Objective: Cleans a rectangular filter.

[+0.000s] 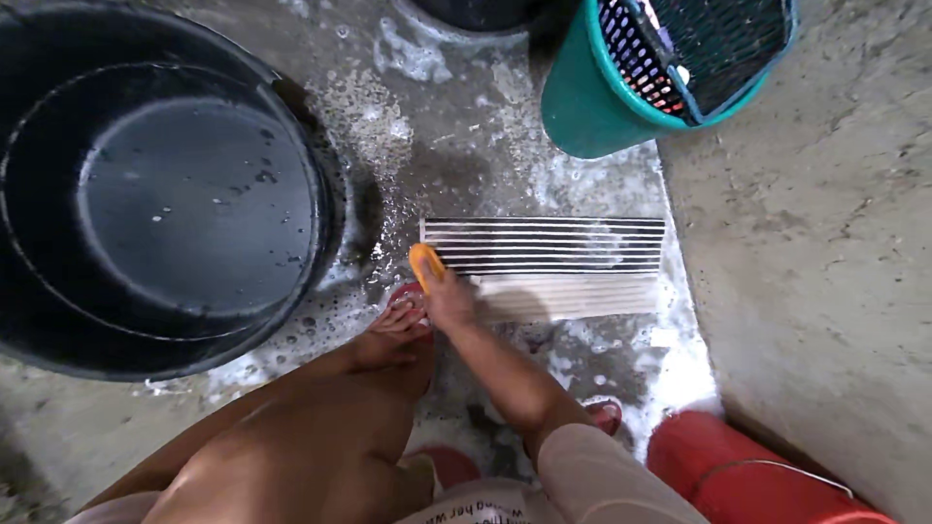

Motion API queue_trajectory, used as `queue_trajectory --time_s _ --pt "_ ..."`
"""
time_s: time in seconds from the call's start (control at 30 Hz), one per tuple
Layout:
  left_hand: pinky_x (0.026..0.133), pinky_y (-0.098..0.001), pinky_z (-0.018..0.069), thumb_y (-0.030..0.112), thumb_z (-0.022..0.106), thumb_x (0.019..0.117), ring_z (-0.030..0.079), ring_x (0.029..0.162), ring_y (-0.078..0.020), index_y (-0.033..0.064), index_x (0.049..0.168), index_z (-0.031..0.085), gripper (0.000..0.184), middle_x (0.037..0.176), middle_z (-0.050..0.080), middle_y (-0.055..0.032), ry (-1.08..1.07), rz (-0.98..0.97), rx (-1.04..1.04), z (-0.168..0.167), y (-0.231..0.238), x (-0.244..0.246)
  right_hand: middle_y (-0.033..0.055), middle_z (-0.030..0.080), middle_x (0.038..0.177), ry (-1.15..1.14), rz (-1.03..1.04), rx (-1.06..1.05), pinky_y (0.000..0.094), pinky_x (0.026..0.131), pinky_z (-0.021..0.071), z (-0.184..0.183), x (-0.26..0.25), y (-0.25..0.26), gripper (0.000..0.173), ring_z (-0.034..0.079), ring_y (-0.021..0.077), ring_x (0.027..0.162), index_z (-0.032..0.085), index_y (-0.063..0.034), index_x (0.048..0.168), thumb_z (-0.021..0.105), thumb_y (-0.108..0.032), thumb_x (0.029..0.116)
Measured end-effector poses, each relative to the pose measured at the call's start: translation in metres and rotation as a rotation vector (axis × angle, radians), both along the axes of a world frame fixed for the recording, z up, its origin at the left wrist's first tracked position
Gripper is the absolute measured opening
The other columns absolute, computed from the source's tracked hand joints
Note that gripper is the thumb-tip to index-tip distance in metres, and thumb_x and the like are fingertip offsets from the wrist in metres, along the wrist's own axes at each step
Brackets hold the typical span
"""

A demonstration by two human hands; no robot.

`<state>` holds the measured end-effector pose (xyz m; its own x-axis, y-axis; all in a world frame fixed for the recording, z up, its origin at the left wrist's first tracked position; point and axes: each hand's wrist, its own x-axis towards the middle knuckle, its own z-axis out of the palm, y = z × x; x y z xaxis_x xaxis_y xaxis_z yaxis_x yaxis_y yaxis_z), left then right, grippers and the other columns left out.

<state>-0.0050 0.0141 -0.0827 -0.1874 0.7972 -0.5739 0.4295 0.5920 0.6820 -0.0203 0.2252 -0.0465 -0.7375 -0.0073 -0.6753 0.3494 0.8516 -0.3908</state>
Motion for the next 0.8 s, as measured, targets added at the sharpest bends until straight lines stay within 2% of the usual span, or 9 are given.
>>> queue_trajectory --time_s 0.13,0.23,0.3,0.37,0.43,0.53,0.6,0.7,0.8 --pt "0.123 -0.0657 0.0079 0.049 0.059 0.1001 0.007 0.158 -0.0389 0.0302 0.157 0.043 0.062 0.171 0.020 -0.0066 0.006 0.018 0.020 -0.002 -0.003 0.004 0.0228 0.055 0.145 0.062 0.058 0.080 0.0610 0.099 0.0514 -0.006 0.029 0.105 0.069 0.061 0.0421 0.123 0.027 -0.0483 0.160 0.060 -0.029 0.1018" --pt "0.124 -0.0636 0.0083 0.050 0.059 0.0998 0.008 0.158 -0.0382 0.0301 0.156 0.045 0.061 0.171 0.020 -0.0059 0.044 0.022 0.019 -0.003 -0.001 0.003 0.0259 0.057 0.141 0.108 -0.280 0.393 0.0633 0.091 0.0550 -0.012 0.081 0.243 0.077 0.066 0.0451 0.115 0.025 -0.0379 0.164 0.064 -0.045 0.0971" --pt "0.124 -0.0639 0.0086 0.052 0.057 0.1000 0.008 0.158 -0.0385 0.0295 0.156 0.044 0.062 0.171 0.020 -0.0058 0.050 0.003 0.014 -0.006 -0.002 0.005 0.0304 0.055 0.141 0.044 -0.559 0.537 0.0665 0.086 0.0550 -0.014 0.105 0.296 0.087 0.065 0.0497 0.111 0.019 -0.0331 0.166 0.067 -0.047 0.0944" --pt "0.123 -0.0641 0.0081 0.054 0.055 0.1006 0.006 0.158 -0.0384 0.0296 0.157 0.042 0.063 0.172 0.017 -0.0053 0.053 -0.020 -0.001 -0.007 -0.003 0.003 0.0318 0.052 0.143 0.016 -0.761 0.547 0.0664 0.088 0.0549 -0.016 0.095 0.287 0.095 0.064 0.0504 0.114 0.012 -0.0288 0.167 0.070 -0.042 0.0935" --pt "0.123 -0.0657 0.0083 0.053 0.056 0.1006 0.006 0.158 -0.0399 0.0296 0.157 0.042 0.063 0.172 0.017 -0.0064 0.057 -0.025 0.006 -0.007 -0.001 0.002 0.0287 0.056 0.141 0.083 -0.724 0.425 0.0626 0.091 0.0563 -0.011 0.073 0.217 0.095 0.065 0.0454 0.115 0.012 -0.0207 0.166 0.070 -0.040 0.0937" --pt "0.124 -0.0641 0.0071 0.051 0.057 0.1004 0.006 0.158 -0.0392 0.0308 0.158 0.042 0.063 0.172 0.018 -0.0061 0.052 -0.031 -0.018 -0.004 0.000 0.001 0.0191 0.056 0.148 0.127 -0.260 0.104 0.0563 0.102 0.0529 -0.009 0.051 0.071 0.083 0.062 0.0362 0.126 0.025 -0.0271 0.165 0.066 -0.037 0.0939" --pt "0.124 -0.0638 0.0083 0.051 0.060 0.0990 0.009 0.158 -0.0394 0.0293 0.156 0.045 0.063 0.171 0.021 -0.0070 0.087 -0.009 0.015 -0.010 -0.004 0.003 0.0243 0.053 0.147 0.085 0.042 -0.051 0.0630 0.100 0.0500 -0.002 0.029 0.022 0.079 0.059 0.0432 0.125 0.028 -0.0426 0.162 0.066 -0.032 0.0936" --pt "0.123 -0.0653 0.0130 0.050 0.062 0.0983 0.012 0.157 -0.0402 0.0310 0.155 0.046 0.062 0.170 0.023 -0.0068 0.139 0.001 0.053 -0.014 -0.008 0.007 0.0251 0.056 0.142 0.107 0.211 -0.033 0.0647 0.099 0.0483 0.003 -0.004 0.074 0.078 0.060 0.0450 0.120 0.029 -0.0511 0.159 0.065 -0.023 0.0957" --pt "0.122 -0.0672 0.0134 0.048 0.065 0.0972 0.016 0.156 -0.0432 0.0278 0.153 0.050 0.061 0.168 0.027 -0.0104 0.163 0.010 0.095 -0.015 -0.008 0.008 0.0198 0.061 0.140 0.226 -0.063 0.161 0.0615 0.097 0.0533 0.001 0.003 0.201 0.074 0.064 0.0404 0.120 0.037 -0.0408 0.159 0.071 -0.027 0.0944"
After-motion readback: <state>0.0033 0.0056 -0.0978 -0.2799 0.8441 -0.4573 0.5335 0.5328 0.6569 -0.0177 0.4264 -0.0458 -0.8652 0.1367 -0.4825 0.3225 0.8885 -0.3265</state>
